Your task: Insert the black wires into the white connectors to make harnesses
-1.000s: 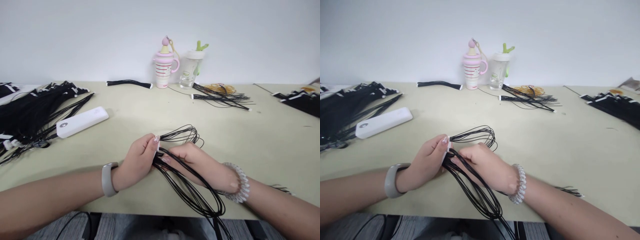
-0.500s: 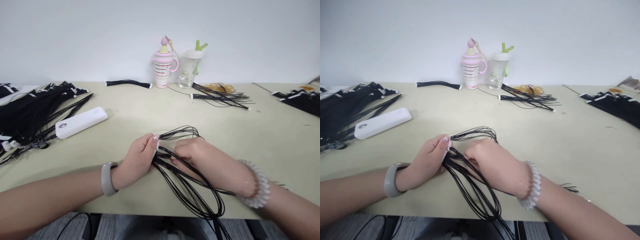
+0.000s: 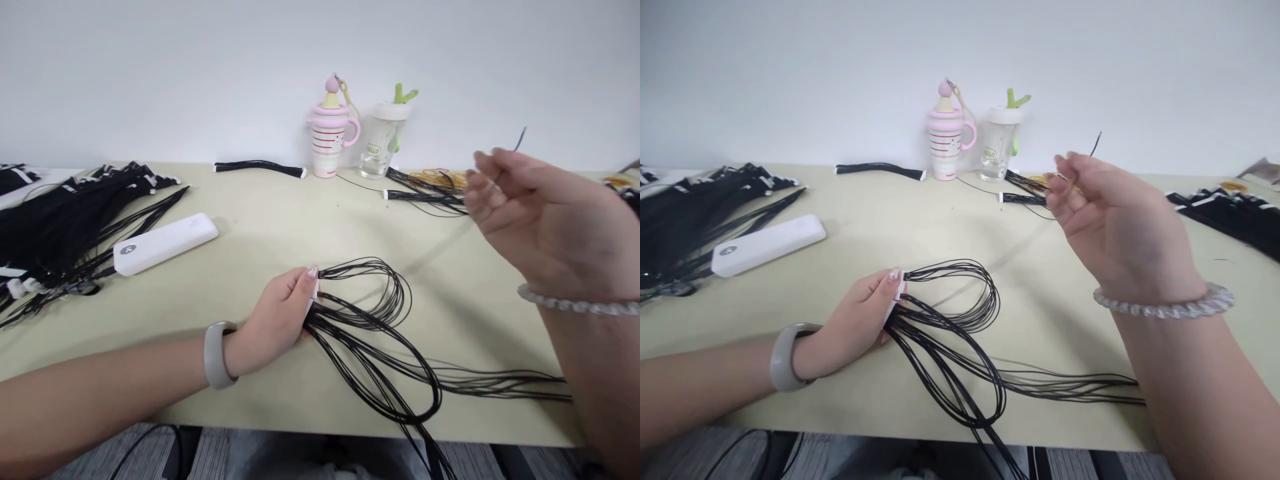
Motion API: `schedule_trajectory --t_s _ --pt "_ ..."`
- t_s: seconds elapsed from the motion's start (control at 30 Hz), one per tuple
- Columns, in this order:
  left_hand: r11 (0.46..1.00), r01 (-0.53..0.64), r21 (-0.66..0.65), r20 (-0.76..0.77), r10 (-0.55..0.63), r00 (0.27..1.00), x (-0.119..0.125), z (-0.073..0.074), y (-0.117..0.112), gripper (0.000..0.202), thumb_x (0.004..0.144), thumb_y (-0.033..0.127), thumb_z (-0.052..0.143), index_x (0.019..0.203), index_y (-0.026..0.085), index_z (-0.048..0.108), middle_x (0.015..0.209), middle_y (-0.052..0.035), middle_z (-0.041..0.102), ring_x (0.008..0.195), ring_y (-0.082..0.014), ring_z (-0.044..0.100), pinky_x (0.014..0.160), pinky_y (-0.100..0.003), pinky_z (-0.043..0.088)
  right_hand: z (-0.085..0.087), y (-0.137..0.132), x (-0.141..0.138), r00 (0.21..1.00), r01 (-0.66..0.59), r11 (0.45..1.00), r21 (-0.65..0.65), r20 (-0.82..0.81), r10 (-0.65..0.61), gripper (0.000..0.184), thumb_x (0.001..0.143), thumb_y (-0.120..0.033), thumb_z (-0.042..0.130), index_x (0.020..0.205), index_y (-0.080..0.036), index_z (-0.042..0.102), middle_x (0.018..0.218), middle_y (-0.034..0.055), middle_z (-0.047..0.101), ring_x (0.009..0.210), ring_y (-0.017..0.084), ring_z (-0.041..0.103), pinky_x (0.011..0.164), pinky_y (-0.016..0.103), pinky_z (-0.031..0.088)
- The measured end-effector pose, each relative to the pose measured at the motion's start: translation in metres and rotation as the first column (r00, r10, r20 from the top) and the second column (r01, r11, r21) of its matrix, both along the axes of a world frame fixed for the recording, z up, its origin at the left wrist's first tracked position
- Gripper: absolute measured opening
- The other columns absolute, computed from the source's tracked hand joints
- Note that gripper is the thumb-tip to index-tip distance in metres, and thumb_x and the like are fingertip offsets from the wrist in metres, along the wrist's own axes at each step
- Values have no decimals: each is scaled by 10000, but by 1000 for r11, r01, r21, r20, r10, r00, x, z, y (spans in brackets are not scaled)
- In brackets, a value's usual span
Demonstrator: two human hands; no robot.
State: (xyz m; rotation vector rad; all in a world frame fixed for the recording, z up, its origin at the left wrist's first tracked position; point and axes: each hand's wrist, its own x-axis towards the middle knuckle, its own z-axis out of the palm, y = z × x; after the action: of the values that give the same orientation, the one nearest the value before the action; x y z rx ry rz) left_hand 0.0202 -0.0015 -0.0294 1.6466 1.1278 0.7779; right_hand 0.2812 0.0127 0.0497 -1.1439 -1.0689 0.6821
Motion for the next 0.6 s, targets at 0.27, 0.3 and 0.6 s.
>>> schedule_trajectory --t_s 0.27,0.3,0.6 --pt "999 -14 -46 0 14 1000 0 -2 -1 417 870 496 281 650 163 401 451 38 398 425 -71 374 424 -192 309 -16 -32 -47 871 -138 982 -129 457 183 160 783 -249 566 896 -147 612 687 14 603 469 26 427 419 181 305" --pt "999 -20 -50 -1 20 1000 0 -2 -1 415 870 494 284 646 162 396 451 38 399 425 -71 376 425 -192 311 -21 -36 -56 800 -176 974 -143 555 227 140 776 -272 576 785 -137 612 640 8 588 492 40 448 436 183 326" --pt "1000 -2 -6 -11 2 1000 -1 0 -1 433 868 484 307 600 152 380 456 36 398 455 -65 371 454 -192 310 -54 -43 -89 388 -270 960 -71 905 176 176 835 -200 466 698 -143 562 649 -3 577 592 73 484 569 206 341"
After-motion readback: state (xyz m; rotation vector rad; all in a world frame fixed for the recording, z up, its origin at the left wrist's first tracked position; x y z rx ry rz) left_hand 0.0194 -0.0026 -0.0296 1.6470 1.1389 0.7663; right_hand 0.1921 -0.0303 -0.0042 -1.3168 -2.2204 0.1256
